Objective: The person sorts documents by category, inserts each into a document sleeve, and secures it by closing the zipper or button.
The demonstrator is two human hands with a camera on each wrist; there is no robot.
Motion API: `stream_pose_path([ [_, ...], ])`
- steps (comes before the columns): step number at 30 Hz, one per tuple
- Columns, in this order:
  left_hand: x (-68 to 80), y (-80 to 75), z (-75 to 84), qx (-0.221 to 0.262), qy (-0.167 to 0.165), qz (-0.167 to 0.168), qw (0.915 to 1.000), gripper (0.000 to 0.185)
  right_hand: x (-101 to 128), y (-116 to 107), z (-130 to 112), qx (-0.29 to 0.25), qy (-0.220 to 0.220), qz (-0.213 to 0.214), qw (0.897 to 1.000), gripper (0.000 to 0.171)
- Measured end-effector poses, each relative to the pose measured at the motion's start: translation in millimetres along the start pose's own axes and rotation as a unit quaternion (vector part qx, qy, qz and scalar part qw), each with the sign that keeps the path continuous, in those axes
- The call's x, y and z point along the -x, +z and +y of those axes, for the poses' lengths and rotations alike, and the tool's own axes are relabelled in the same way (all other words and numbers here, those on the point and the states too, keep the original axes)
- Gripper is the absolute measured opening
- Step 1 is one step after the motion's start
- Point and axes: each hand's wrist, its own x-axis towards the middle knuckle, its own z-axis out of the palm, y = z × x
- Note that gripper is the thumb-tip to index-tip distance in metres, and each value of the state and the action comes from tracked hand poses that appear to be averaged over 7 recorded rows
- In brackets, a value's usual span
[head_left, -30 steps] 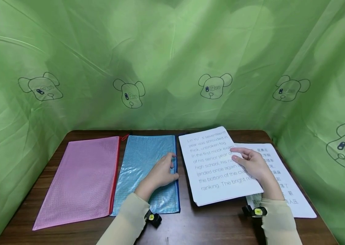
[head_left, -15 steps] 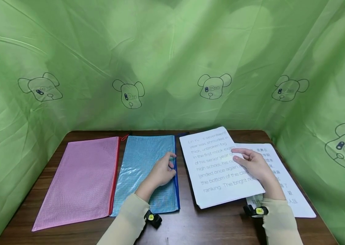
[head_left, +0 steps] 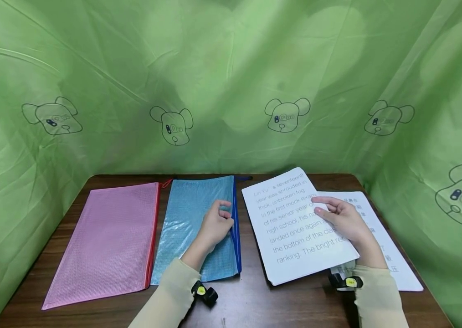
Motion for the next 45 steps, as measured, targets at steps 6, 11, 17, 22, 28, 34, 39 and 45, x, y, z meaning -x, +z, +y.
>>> stream_pose_path([
  [6, 1.9, 1.1, 0.4, 0.006, 0.001, -0.003, 1.0000, 0.050, -1.1, 2.1, -1.4, -0.010, -0.008, -0.008, 1.000, 0.052],
  [11, 1.9, 1.3, 0.9, 0.002, 0.003, -0.004, 1.0000, 0.049, -3.4, 4.8, -1.6, -0.013, -0.012, -0.014, 1.000, 0.051],
  [17, 3.0, 2.2, 4.4, -0.005, 0.001, -0.001, 1.0000, 0.049, -4.9, 10.5, -2.2, -0.011, -0.008, -0.021, 1.000, 0.050],
  [22, 5.1, 3.5, 6.8, -0.016, -0.004, 0.003, 0.9999, 0.047, -6.2, 19.6, -3.7, -0.020, -0.004, -0.019, 1.000, 0.050],
  [28, 6.7, 6.9, 7.6, -0.036, 0.000, 0.000, 0.9993, 0.041, -10.2, 32.8, -4.7, -0.028, -0.012, -0.007, 1.000, 0.049],
  [34, 8.6, 7.9, 7.0, -0.048, 0.010, 0.000, 0.9988, 0.039, -12.1, 43.4, -5.1, -0.039, -0.008, -0.002, 0.999, 0.046],
  [39, 9.1, 8.9, 8.0, -0.056, 0.011, 0.000, 0.9984, 0.038, -13.2, 51.5, -7.4, -0.015, -0.022, 0.022, 0.999, 0.044],
  [45, 10.5, 10.0, 10.5, -0.060, 0.014, 0.002, 0.9981, 0.039, -15.2, 59.1, -11.2, 0.044, -0.038, 0.075, 0.996, 0.038],
])
